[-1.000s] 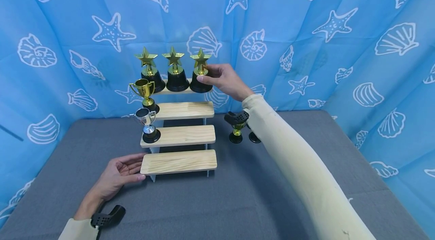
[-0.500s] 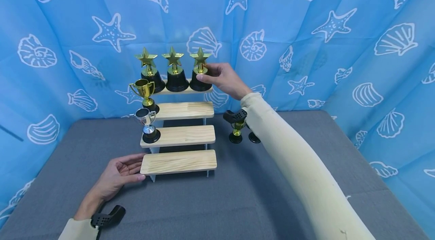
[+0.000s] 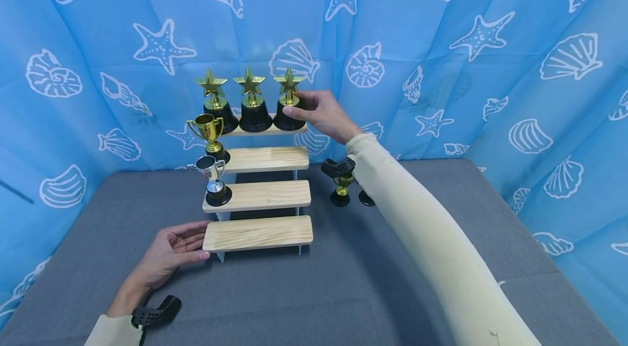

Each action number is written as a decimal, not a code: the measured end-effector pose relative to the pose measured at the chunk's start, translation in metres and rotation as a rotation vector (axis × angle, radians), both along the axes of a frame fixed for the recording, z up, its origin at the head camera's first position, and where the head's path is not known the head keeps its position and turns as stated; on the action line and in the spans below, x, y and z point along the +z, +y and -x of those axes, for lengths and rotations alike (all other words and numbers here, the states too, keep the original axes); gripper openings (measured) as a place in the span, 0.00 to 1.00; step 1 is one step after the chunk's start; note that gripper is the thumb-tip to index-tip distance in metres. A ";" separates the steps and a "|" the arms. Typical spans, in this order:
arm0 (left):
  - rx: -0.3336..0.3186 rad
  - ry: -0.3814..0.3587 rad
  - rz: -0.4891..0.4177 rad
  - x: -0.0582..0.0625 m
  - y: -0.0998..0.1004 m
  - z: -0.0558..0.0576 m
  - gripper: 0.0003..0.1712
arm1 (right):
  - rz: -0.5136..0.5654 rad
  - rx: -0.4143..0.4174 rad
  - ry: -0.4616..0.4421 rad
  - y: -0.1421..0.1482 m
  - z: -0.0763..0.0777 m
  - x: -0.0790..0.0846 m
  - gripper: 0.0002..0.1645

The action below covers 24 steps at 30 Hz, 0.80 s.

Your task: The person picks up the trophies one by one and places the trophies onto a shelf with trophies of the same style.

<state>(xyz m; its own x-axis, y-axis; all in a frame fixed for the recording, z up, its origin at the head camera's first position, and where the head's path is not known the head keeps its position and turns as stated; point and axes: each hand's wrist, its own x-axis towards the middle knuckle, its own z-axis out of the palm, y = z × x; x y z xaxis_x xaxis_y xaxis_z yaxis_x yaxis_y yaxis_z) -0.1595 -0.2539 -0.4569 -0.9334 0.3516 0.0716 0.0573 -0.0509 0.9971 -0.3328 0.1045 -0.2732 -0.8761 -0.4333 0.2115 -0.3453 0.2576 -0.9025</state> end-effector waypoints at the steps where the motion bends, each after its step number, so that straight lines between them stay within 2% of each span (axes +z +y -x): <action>1: -0.001 0.001 -0.001 0.000 0.000 0.000 0.39 | 0.000 0.000 0.002 0.000 0.000 0.000 0.30; 9: -0.010 0.007 -0.010 -0.002 -0.001 0.001 0.39 | 0.002 -0.006 0.004 -0.001 -0.001 0.000 0.29; 24: -0.003 0.006 0.010 -0.003 -0.001 0.001 0.39 | 0.007 -0.048 -0.039 -0.002 -0.004 0.000 0.37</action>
<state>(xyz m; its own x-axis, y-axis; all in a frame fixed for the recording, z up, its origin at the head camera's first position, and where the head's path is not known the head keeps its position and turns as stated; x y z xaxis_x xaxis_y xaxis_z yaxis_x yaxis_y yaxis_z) -0.1606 -0.2550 -0.4598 -0.9318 0.3555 0.0734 0.0629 -0.0412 0.9972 -0.3291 0.1028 -0.2730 -0.9035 -0.3892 0.1795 -0.2970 0.2667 -0.9169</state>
